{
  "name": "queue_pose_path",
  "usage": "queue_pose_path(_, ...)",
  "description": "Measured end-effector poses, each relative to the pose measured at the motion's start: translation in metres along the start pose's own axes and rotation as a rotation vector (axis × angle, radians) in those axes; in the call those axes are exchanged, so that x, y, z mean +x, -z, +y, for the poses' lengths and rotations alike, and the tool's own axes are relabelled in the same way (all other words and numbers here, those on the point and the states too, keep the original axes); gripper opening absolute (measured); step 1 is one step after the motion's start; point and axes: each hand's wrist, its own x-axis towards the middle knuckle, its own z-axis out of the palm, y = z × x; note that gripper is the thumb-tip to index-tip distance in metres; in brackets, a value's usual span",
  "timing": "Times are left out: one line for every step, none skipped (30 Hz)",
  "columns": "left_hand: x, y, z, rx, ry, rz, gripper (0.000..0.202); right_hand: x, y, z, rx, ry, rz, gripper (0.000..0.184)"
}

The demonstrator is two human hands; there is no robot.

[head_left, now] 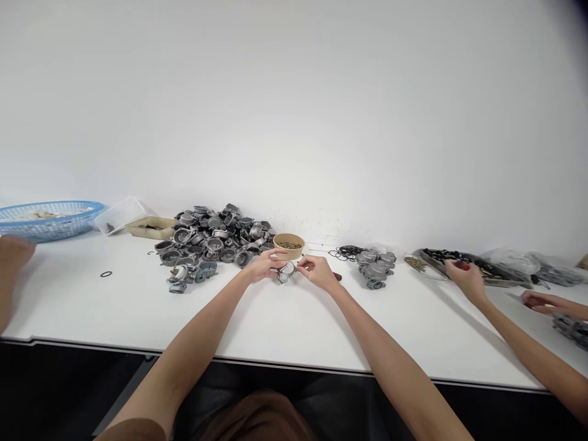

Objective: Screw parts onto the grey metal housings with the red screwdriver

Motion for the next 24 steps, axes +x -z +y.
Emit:
queue_pose_path(-0.0003, -0.0009, 0.0005, 0.002, 0.005, 0.0, 0.067, -0.0001, -0.0002, 0.0004, -0.007, 0.001, 0.002, 0.009)
queue_pose_path(-0.0005, -0.0016, 0.0008, 0.004, 0.009, 0.0, 0.066, -0.0002, -0.0003, 0.0008, -0.013, 0.001, 0.006, 0.009)
queue_pose_path(-0.0005, -0.0023, 0.0011, 0.005, 0.013, 0.003, 0.066, -0.0003, -0.0003, 0.0012, -0.018, 0.001, 0.009, 0.009)
queue_pose_path(-0.0003, -0.0026, 0.0012, 0.001, 0.016, 0.009, 0.066, -0.0004, -0.0001, 0.0016, -0.021, 0.002, 0.011, 0.009)
queue_pose_path(0.0001, -0.0027, 0.0013, -0.009, 0.018, 0.018, 0.066, -0.0005, 0.0001, 0.0021, -0.022, 0.003, 0.012, 0.01)
queue_pose_path(0.0005, -0.0027, 0.0013, -0.022, 0.021, 0.027, 0.066, -0.0006, 0.0003, 0.0024, -0.022, 0.004, 0.011, 0.01)
queue_pose_path(0.0008, -0.0025, 0.0014, -0.036, 0.024, 0.036, 0.066, -0.0007, 0.0005, 0.0027, -0.021, 0.004, 0.008, 0.01)
queue_pose_path(0.001, -0.0023, 0.0015, -0.047, 0.027, 0.042, 0.066, -0.0008, 0.0007, 0.0029, -0.02, 0.003, 0.002, 0.011)
queue_pose_path(0.0011, -0.0021, 0.0016, -0.054, 0.03, 0.043, 0.065, -0.0009, 0.0009, 0.003, -0.019, 0.001, -0.006, 0.011)
queue_pose_path(0.001, -0.0021, 0.0018, -0.057, 0.033, 0.039, 0.065, -0.001, 0.001, 0.0029, -0.018, 0.0, -0.013, 0.011)
queue_pose_path(0.0009, -0.0022, 0.0019, -0.056, 0.038, 0.034, 0.065, -0.001, 0.0011, 0.0028, -0.016, 0.0, -0.02, 0.011)
queue_pose_path(0.0007, -0.0024, 0.0019, -0.056, 0.043, 0.029, 0.066, -0.0009, 0.0012, 0.0025, -0.014, 0.001, -0.023, 0.011)
queue_pose_path(0.0005, -0.0025, 0.0019, -0.059, 0.049, 0.027, 0.066, -0.0007, 0.0013, 0.0022, -0.012, 0.003, -0.023, 0.011)
queue_pose_path(0.0005, -0.0027, 0.0018, -0.066, 0.058, 0.027, 0.066, -0.0004, 0.0014, 0.002, -0.009, 0.005, -0.02, 0.011)
queue_pose_path(0.0006, -0.0028, 0.0017, -0.076, 0.068, 0.031, 0.066, 0.0001, 0.0016, 0.0017, -0.004, 0.007, -0.017, 0.011)
queue_pose_path(0.0007, -0.0028, 0.0018, -0.09, 0.08, 0.037, 0.066, 0.0006, 0.0017, 0.0015, 0.001, 0.008, -0.017, 0.011)
queue_pose_path(0.0009, -0.0028, 0.002, -0.108, 0.094, 0.045, 0.065, 0.001, 0.0018, 0.0014, 0.009, 0.008, -0.018, 0.011)
queue_pose_path(0.001, -0.0029, 0.0025, -0.129, 0.107, 0.052, 0.065, 0.0014, 0.0016, 0.0014, 0.017, 0.007, -0.019, 0.012)
queue_pose_path(0.0009, -0.0031, 0.0032, -0.152, 0.12, 0.059, 0.063, 0.0017, 0.0012, 0.0014, 0.026, 0.004, -0.02, 0.012)
queue_pose_path(0.0008, -0.0034, 0.0042, -0.176, 0.131, 0.062, 0.062, 0.0017, 0.0006, 0.0014, 0.035, 0.0, -0.019, 0.012)
queue_pose_path(0.0005, -0.004, 0.0054, -0.199, 0.14, 0.064, 0.061, 0.0016, -0.0003, 0.0014, 0.042, -0.003, -0.017, 0.012)
queue_pose_path(0.0002, -0.0048, 0.0065, -0.219, 0.146, 0.064, 0.06, 0.0014, -0.0013, 0.0014, 0.048, -0.005, -0.013, 0.013)
queue_pose_path(0.0, -0.0057, 0.0075, -0.235, 0.151, 0.063, 0.059, 0.0012, -0.0023, 0.0013, 0.053, -0.006, -0.009, 0.013)
queue_pose_path(-0.0001, -0.0067, 0.0083, -0.244, 0.153, 0.063, 0.058, 0.0013, -0.003, 0.0013, 0.054, -0.003, -0.007, 0.013)
